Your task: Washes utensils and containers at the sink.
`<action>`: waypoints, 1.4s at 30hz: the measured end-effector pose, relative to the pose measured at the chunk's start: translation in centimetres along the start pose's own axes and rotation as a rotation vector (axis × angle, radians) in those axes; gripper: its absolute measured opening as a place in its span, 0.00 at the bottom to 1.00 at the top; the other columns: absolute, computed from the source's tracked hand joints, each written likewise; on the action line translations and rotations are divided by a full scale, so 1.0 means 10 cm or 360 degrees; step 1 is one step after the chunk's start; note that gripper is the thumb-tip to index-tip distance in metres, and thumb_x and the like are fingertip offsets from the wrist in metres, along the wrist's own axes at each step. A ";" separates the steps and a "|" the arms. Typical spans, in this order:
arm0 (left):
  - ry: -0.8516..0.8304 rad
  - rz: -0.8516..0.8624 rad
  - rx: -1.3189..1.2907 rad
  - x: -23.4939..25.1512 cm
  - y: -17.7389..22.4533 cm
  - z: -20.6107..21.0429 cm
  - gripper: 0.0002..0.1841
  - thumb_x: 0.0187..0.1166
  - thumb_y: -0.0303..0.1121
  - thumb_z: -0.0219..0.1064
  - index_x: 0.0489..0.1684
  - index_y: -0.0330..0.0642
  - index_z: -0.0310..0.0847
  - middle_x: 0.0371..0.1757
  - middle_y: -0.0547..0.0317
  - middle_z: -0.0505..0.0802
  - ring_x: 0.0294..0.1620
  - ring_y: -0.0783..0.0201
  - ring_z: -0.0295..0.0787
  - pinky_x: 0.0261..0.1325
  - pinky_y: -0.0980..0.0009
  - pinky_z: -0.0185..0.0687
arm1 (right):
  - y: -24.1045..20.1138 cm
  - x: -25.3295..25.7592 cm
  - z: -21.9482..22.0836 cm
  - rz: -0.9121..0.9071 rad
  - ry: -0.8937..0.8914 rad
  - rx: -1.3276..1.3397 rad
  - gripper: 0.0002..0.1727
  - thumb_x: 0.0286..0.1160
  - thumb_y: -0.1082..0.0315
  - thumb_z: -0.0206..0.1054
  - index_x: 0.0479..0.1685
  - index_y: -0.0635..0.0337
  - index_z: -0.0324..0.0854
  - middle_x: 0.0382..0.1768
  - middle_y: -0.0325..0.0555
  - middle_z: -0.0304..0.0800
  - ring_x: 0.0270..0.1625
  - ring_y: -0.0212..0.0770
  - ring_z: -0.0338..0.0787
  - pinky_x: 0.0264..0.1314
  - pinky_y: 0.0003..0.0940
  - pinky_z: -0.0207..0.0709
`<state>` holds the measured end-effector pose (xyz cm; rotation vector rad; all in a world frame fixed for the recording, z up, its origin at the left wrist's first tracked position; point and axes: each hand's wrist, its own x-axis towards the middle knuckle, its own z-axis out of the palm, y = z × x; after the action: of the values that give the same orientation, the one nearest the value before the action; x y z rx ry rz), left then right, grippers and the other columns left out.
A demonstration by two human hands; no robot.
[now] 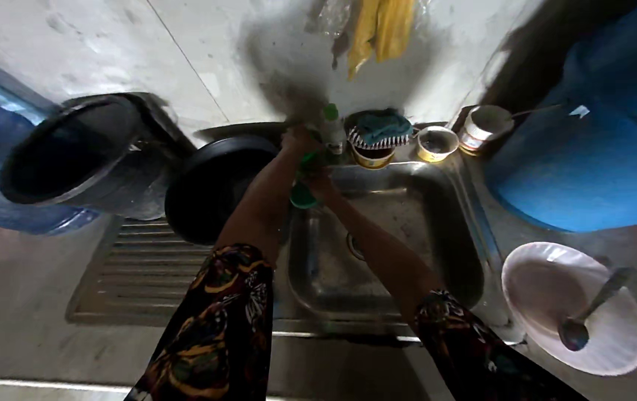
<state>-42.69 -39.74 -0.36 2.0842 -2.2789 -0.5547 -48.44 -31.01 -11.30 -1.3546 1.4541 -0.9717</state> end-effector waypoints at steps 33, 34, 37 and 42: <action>-0.0513 0.0291 0.0033 -0.41 0.00 -0.02 0.35 0.70 0.51 0.79 0.67 0.31 0.79 0.61 0.31 0.88 0.64 0.35 0.86 0.67 0.30 0.76 | 0.31 -0.54 -0.66 0.0208 -0.0182 0.0740 0.28 0.92 0.46 0.51 0.84 0.48 0.68 0.65 0.47 0.86 0.58 0.38 0.87 0.59 0.38 0.84; -0.0562 0.0345 -0.0011 -0.46 -0.01 -0.01 0.34 0.71 0.52 0.78 0.67 0.33 0.80 0.59 0.34 0.90 0.61 0.37 0.87 0.66 0.32 0.77 | 0.28 -0.61 -0.68 0.0343 -0.0203 0.0916 0.25 0.92 0.41 0.47 0.71 0.43 0.76 0.46 0.38 0.87 0.38 0.30 0.84 0.36 0.27 0.80; -0.0669 0.0505 0.0030 -0.66 0.08 0.04 0.30 0.73 0.50 0.76 0.63 0.33 0.82 0.54 0.36 0.91 0.56 0.39 0.89 0.61 0.33 0.79 | 0.23 -0.78 -0.74 0.0494 -0.0382 0.1439 0.29 0.91 0.37 0.42 0.49 0.49 0.80 0.31 0.34 0.86 0.29 0.27 0.84 0.27 0.21 0.80; -0.0648 0.0624 -0.0026 -0.80 0.19 -0.15 0.35 0.73 0.38 0.78 0.77 0.30 0.70 0.63 0.31 0.87 0.63 0.37 0.85 0.68 0.36 0.76 | 0.12 -0.74 -0.72 0.0357 -0.0339 0.1495 0.25 0.94 0.42 0.40 0.54 0.47 0.79 0.35 0.33 0.87 0.33 0.25 0.86 0.33 0.21 0.82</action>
<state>-43.25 -32.25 3.38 1.5562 -2.7794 -1.0400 -55.64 -23.70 -9.63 -0.5625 0.7737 -1.1091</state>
